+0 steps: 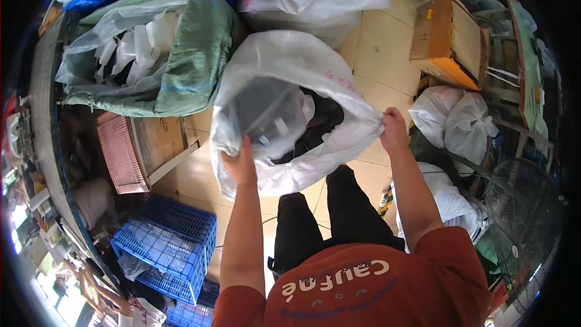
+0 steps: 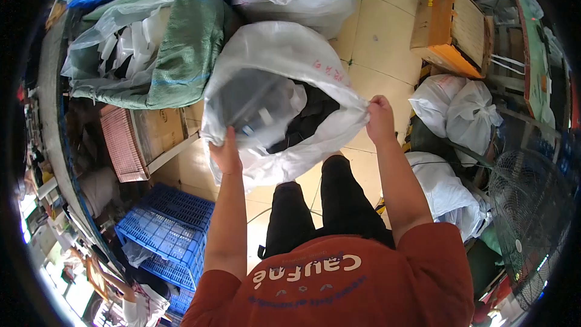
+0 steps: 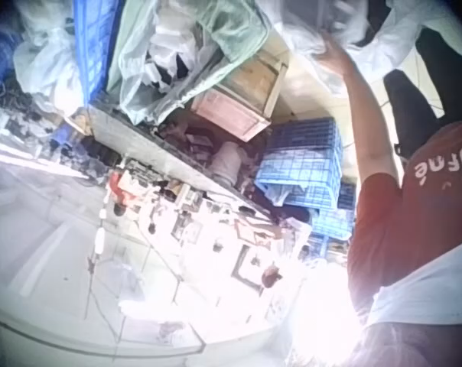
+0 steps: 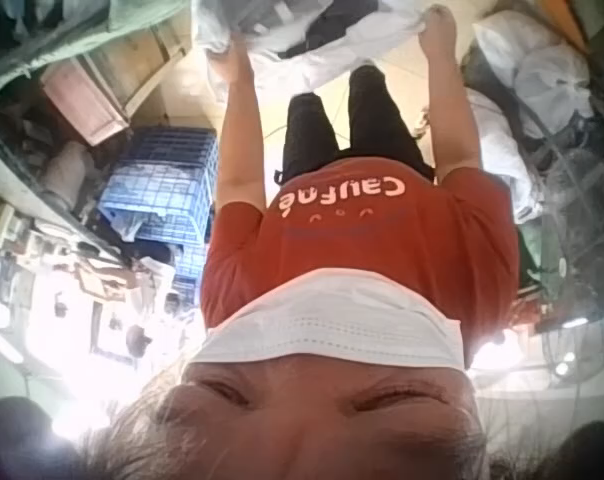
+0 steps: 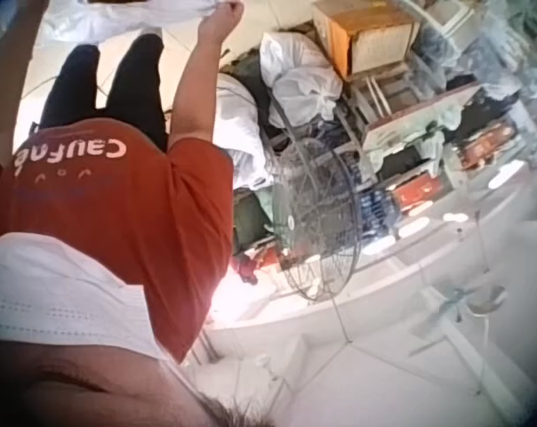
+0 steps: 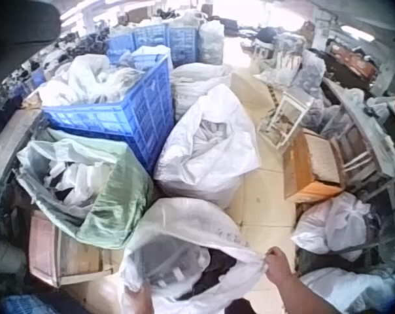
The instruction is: Processing shoe components using a heat press machine and then bagging them into bundles.
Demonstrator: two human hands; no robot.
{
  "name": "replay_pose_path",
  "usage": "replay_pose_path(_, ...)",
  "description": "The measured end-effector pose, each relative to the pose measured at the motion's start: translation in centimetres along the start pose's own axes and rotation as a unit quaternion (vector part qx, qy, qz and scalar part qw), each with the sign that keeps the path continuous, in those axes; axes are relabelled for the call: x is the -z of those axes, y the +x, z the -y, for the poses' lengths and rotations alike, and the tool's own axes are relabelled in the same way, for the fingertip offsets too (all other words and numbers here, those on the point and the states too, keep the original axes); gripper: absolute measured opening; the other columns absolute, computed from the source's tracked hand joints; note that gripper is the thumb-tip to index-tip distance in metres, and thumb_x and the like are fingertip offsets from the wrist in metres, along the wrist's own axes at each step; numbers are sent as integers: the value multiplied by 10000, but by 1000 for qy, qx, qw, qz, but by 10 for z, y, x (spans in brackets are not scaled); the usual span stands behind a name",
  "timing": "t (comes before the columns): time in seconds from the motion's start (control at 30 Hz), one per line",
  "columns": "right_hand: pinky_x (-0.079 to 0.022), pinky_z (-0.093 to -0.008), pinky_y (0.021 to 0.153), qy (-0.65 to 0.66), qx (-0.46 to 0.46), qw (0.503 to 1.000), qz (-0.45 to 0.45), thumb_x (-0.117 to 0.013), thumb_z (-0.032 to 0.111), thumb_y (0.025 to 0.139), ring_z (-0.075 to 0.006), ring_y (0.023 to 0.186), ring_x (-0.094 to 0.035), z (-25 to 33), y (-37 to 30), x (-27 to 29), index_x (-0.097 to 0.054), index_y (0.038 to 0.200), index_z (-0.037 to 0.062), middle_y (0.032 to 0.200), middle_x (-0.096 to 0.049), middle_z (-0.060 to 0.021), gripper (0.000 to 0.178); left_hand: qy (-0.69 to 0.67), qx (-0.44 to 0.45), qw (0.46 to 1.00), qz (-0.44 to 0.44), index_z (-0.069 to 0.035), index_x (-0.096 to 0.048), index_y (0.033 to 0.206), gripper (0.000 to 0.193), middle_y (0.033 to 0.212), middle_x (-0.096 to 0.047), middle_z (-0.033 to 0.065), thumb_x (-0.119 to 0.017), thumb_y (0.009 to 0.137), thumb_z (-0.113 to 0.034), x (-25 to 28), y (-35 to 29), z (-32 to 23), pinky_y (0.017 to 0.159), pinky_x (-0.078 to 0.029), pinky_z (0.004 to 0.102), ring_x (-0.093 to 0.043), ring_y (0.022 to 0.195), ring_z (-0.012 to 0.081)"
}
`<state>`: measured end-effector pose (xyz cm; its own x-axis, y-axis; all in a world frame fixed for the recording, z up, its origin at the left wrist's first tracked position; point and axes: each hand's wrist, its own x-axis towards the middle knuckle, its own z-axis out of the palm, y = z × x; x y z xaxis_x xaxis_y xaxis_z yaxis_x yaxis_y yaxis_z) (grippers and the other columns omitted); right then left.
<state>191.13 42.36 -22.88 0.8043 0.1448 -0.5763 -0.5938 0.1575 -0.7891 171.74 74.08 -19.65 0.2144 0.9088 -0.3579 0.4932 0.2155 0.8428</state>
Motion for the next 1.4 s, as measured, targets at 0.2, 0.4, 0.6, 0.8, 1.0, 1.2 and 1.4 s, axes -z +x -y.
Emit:
replay_pose_path(0.2, -443, -256, 697, -235, 76, 965, 84, -570, 75, 785, -138, 760, -527, 83, -43, -80, -541, 1069, -8, 865, -570, -65, 297, -2, -204, 978, 32, 91, -478, 1039, 560, 1015, -549, 217, -753, 669, -227, -16, 3, -53, 834, -419, 381, -541, 954, 299)
replay_pose_path(0.4, -418, -226, 744, -192, 22, 981, -36, -558, 188, 866, -82, 830, -543, 88, -24, -39, -581, 1042, -10, 900, -608, -18, 266, 180, -105, 937, 280, 81, -526, 954, 511, 858, -607, 199, -767, 626, -228, -28, -61, -72, 695, -462, 382, -593, 786, 318)
replay_pose_path(0.6, -405, -218, 801, -162, 29, 986, 21, -506, 168, 906, -73, 879, -534, 87, -55, -44, -563, 1105, -15, 987, -612, -24, 276, 208, 269, 897, 284, 40, -586, 919, 440, 808, -620, 124, -757, 641, -256, -111, -17, 41, 565, -449, 312, -573, 670, 188)
replay_pose_path(0.8, -397, -235, 861, -79, 9, 997, -2, -509, 163, 907, -96, 919, -538, 81, -54, -15, -518, 1172, -10, 1056, -592, -40, 316, 258, -219, 902, 268, 22, -524, 962, 444, 953, -551, 190, -744, 637, -185, -173, -19, 88, 742, -457, 394, -559, 877, 306)
replay_pose_path(1.0, -448, -313, 869, 57, 24, 998, 33, -477, 182, 924, -161, 979, -569, 79, -51, -36, -519, 1147, 18, 1072, -595, -71, 280, 355, -57, 867, 347, 18, -448, 1060, 576, 1091, -487, 225, -736, 645, -260, -196, -54, 68, 844, -439, 423, -517, 994, 387)
replay_pose_path(1.2, -433, -335, 906, 120, 38, 991, 50, -473, 164, 924, -183, 1024, -554, 70, -58, -61, -512, 1160, 26, 1128, -573, -79, 276, 368, -79, 860, 346, 74, -476, 1080, 684, 1092, -524, 244, -738, 622, -362, -209, -65, 93, 893, -422, 397, -502, 1055, 375)
replay_pose_path(1.4, -443, -288, 863, 132, 49, 990, 3, -458, 114, 919, -148, 974, -557, 76, -51, -66, -499, 1165, 12, 1083, -575, -73, 270, 285, -100, 865, 402, 84, -379, 1175, 789, 1183, -438, 245, -771, 626, -325, -151, -25, 92, 918, -397, 399, -431, 1095, 399)
